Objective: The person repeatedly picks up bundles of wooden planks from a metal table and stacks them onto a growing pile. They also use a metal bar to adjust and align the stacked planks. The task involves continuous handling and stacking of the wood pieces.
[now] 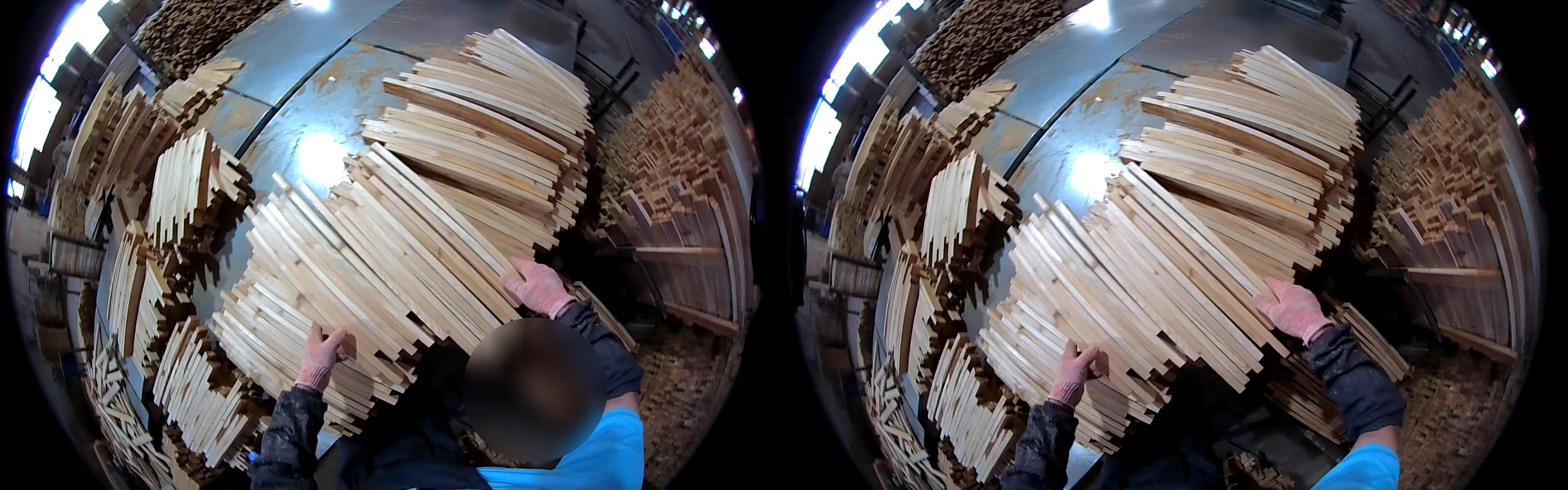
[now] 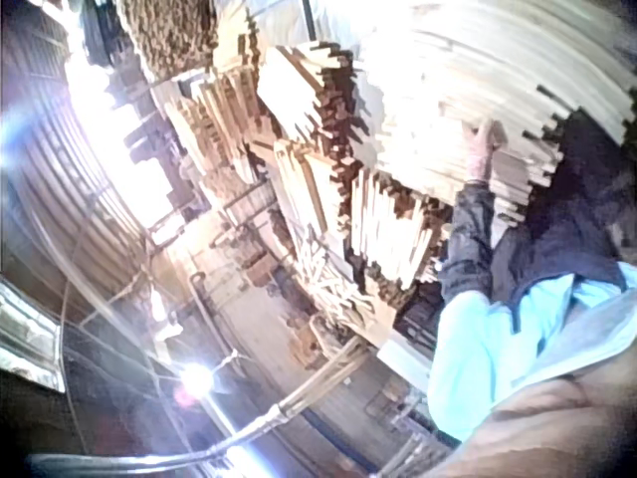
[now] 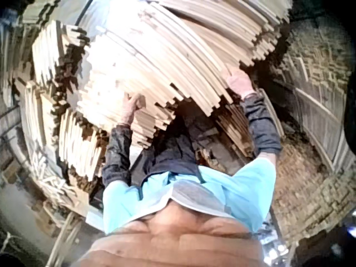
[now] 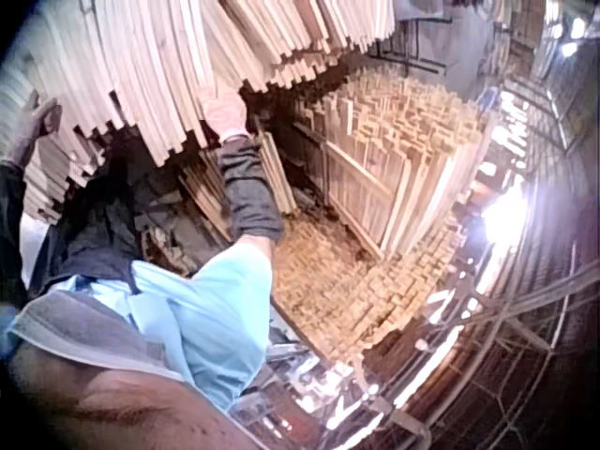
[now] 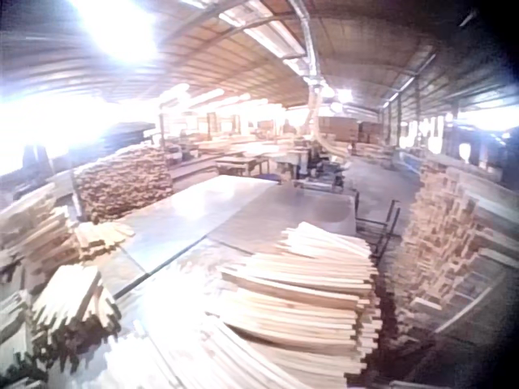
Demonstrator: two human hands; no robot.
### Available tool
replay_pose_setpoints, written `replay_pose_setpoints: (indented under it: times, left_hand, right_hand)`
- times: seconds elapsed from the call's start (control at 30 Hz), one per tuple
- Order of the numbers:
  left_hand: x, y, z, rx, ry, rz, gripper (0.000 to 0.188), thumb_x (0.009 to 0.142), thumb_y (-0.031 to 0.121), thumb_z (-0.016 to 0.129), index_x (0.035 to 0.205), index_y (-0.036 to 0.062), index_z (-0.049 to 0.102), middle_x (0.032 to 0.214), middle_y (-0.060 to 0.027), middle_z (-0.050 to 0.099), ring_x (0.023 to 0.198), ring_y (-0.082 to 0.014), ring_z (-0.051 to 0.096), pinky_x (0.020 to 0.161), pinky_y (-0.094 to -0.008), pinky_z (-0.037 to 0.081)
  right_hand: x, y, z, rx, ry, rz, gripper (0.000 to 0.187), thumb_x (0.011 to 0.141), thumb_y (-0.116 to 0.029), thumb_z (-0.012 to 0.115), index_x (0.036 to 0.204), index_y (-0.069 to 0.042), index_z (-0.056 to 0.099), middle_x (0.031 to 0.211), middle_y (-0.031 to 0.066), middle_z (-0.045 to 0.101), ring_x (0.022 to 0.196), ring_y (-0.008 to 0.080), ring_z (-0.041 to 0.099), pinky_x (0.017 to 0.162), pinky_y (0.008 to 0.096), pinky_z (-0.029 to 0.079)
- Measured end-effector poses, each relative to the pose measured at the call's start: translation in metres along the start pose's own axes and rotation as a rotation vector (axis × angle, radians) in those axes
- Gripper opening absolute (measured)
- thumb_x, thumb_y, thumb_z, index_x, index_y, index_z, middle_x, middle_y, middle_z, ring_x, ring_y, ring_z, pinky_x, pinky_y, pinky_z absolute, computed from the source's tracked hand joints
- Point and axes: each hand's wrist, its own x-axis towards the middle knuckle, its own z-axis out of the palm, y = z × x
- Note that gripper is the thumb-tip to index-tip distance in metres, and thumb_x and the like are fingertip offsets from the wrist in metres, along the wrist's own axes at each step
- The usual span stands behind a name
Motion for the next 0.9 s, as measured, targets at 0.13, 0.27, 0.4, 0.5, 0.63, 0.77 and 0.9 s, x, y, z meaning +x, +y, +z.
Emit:
replay_pose_setpoints:
  times: [0.13,0.27,0.4,0.5,0.63,0.77,0.9]
  left_hand:
    - [0.028,-0.035,-0.018,1.132,0.449,0.365,0.081,0.104,0.053,0.059,0.155,-0.0075,0.043,0.142,-0.0303,0.059,0.130,-0.0400,0.060,0.110,-0.0529,0.048]
    - [0.047,-0.038,0.003,0.925,0.534,0.124,0.101,0.099,0.068,0.053,0.162,-0.0081,0.034,0.169,-0.0358,0.028,0.159,-0.0488,0.022,0.131,-0.0510,0.013]
    - [0.038,-0.011,0.022,0.540,0.492,0.188,0.097,0.098,0.049,0.068,0.166,-0.0050,0.025,0.164,-0.0326,0.039,0.149,-0.0466,0.043,0.125,-0.0519,0.033]
    - [0.037,-0.016,0.038,-0.546,0.236,0.171,0.100,0.095,0.018,0.078,0.172,0.0089,0.014,0.149,-0.0251,0.053,0.133,-0.0366,0.058,0.109,-0.0484,0.053]
    - [0.029,-0.019,0.043,-0.766,0.178,0.198,0.117,0.087,-0.006,0.080,0.173,0.0247,0.007,0.122,-0.0134,0.064,0.104,-0.0253,0.070,0.086,-0.0387,0.063]
    - [0.026,-0.027,0.035,-0.823,0.111,0.287,0.104,0.084,-0.002,0.083,0.169,0.0135,0.025,0.125,-0.0122,0.066,0.101,-0.0232,0.071,0.086,-0.0348,0.063]
    - [0.006,-0.048,0.010,-0.695,0.162,0.314,0.102,0.083,0.004,0.086,0.166,0.0092,0.027,0.133,-0.0126,0.063,0.115,-0.0232,0.066,0.096,-0.0378,0.060]
  right_hand:
    - [0.057,-0.061,-0.013,-0.173,0.026,-0.006,0.076,0.101,-0.063,0.055,0.144,-0.002,0.061,0.140,0.0283,0.065,0.132,0.0436,0.060,0.112,0.0467,0.047]
    - [0.139,-0.090,0.024,-0.083,0.114,-0.107,0.077,0.101,-0.068,0.051,0.133,0.000,0.068,0.135,0.0293,0.067,0.126,0.0454,0.063,0.107,0.0485,0.050]
    - [0.142,-0.144,0.028,-0.168,0.111,0.095,0.079,0.100,-0.069,0.053,0.124,0.003,0.072,0.129,0.0305,0.069,0.124,0.0469,0.064,0.107,0.0491,0.049]
    - [0.142,-0.142,0.032,-0.116,0.124,0.102,0.083,0.099,-0.071,0.054,0.128,0.005,0.070,0.135,0.0327,0.066,0.131,0.0455,0.060,0.112,0.0482,0.046]
    - [0.138,-0.155,0.033,-0.178,0.183,0.061,0.077,0.098,-0.068,0.054,0.126,0.002,0.072,0.129,0.0320,0.068,0.124,0.0457,0.063,0.107,0.0496,0.048]
    - [0.149,-0.115,0.056,-0.323,0.211,-0.208,0.058,0.101,-0.059,0.052,0.110,-0.008,0.080,0.114,0.0297,0.072,0.110,0.0475,0.068,0.098,0.0538,0.051]
    - [0.128,-0.110,0.074,-0.334,0.233,-0.263,0.055,0.100,-0.058,0.059,0.110,-0.007,0.078,0.111,0.0282,0.073,0.106,0.0470,0.068,0.093,0.0542,0.051]
